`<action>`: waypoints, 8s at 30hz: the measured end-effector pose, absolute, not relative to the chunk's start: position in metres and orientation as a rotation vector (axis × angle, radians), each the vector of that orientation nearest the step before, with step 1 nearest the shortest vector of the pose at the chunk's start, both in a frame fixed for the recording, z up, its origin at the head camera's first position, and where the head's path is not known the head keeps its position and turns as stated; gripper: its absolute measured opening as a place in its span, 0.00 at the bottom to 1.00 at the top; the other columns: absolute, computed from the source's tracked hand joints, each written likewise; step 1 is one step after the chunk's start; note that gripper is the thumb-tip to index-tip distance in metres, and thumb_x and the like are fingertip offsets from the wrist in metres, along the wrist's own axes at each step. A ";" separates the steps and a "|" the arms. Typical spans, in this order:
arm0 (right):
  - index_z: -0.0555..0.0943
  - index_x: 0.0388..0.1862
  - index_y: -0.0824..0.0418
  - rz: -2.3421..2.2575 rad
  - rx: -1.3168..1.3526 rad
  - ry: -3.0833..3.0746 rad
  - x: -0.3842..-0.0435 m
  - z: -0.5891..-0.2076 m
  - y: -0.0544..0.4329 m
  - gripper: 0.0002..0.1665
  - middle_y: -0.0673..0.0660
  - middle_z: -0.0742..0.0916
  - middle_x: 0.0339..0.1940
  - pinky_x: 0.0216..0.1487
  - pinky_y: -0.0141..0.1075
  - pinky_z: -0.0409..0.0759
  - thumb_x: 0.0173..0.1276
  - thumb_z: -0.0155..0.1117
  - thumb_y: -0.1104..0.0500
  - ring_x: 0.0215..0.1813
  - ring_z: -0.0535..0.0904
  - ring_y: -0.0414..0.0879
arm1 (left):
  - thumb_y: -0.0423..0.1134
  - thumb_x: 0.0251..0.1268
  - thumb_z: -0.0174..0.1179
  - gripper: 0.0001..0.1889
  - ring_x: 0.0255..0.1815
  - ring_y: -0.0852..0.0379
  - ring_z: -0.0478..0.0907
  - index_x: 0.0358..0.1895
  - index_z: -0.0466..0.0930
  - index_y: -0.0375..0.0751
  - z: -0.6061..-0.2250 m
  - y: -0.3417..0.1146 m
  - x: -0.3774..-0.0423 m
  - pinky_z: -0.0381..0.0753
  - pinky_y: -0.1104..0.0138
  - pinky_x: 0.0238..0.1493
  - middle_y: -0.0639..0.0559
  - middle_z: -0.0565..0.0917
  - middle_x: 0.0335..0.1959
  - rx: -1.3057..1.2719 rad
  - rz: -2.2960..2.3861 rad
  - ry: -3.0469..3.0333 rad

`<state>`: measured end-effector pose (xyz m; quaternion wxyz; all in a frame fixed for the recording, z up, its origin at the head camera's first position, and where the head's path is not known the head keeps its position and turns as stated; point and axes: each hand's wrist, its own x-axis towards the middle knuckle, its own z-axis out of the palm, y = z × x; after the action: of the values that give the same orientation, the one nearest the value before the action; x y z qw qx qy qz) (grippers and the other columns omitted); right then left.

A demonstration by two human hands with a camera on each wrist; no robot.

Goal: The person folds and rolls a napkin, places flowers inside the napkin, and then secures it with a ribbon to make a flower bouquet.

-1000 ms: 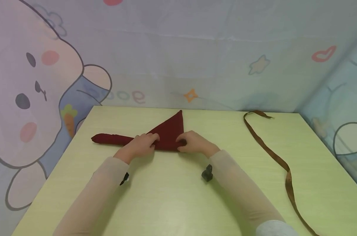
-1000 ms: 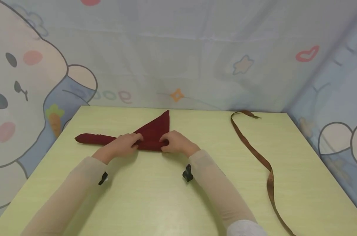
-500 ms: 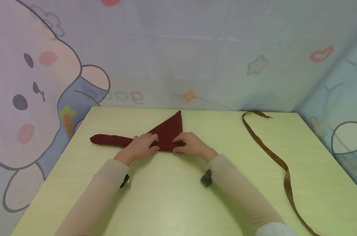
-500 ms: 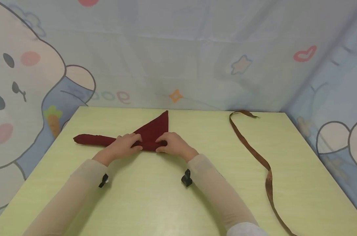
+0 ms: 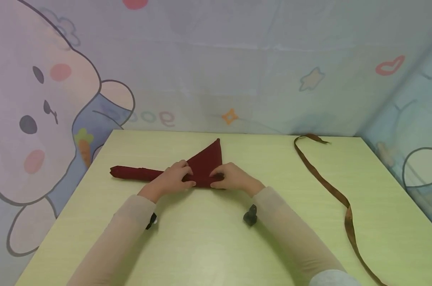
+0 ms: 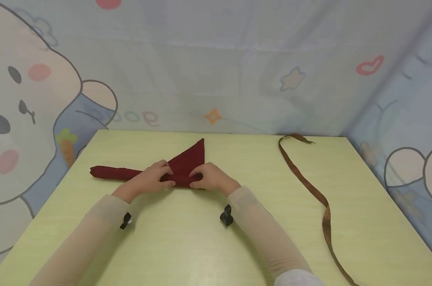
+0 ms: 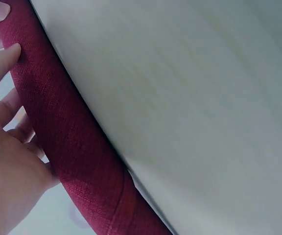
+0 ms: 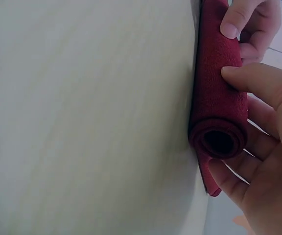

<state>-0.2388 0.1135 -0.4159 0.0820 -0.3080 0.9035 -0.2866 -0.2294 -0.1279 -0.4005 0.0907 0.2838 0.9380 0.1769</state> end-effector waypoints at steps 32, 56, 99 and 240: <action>0.83 0.51 0.60 -1.047 -0.718 2.583 -0.244 -0.419 0.116 0.19 0.52 0.85 0.50 0.50 0.36 0.76 0.63 0.69 0.53 0.49 0.78 0.44 | 0.41 0.65 0.62 0.19 0.54 0.46 0.76 0.56 0.76 0.35 -0.398 -0.126 -0.236 0.74 0.53 0.56 0.43 0.81 0.51 0.856 0.577 2.712; 0.82 0.54 0.61 -1.010 -0.732 2.611 -0.246 -0.420 0.121 0.20 0.56 0.84 0.54 0.61 0.43 0.72 0.67 0.65 0.53 0.60 0.76 0.51 | 0.45 0.67 0.60 0.15 0.55 0.44 0.73 0.51 0.76 0.43 -0.396 -0.119 -0.233 0.63 0.40 0.58 0.47 0.80 0.48 0.814 0.473 2.810; 0.81 0.54 0.64 -0.915 -0.856 2.703 -0.245 -0.417 0.121 0.19 0.58 0.85 0.51 0.54 0.40 0.76 0.68 0.62 0.55 0.51 0.79 0.48 | 0.42 0.65 0.61 0.21 0.57 0.39 0.73 0.59 0.78 0.37 -0.399 -0.113 -0.241 0.65 0.42 0.55 0.43 0.79 0.56 0.820 0.354 2.915; 0.80 0.51 0.66 -0.824 -0.784 3.039 -0.284 -0.423 0.121 0.20 0.60 0.83 0.48 0.60 0.44 0.72 0.60 0.70 0.61 0.54 0.77 0.54 | 0.36 0.72 0.51 0.14 0.60 0.40 0.71 0.55 0.77 0.37 -0.407 -0.064 -0.286 0.60 0.42 0.66 0.42 0.79 0.53 0.672 0.353 3.030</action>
<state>-0.2845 0.1214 -0.4231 -0.0515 -0.2413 0.9353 -0.2535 -0.2859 -0.0637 -0.4069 0.0092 0.2151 0.9700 0.1130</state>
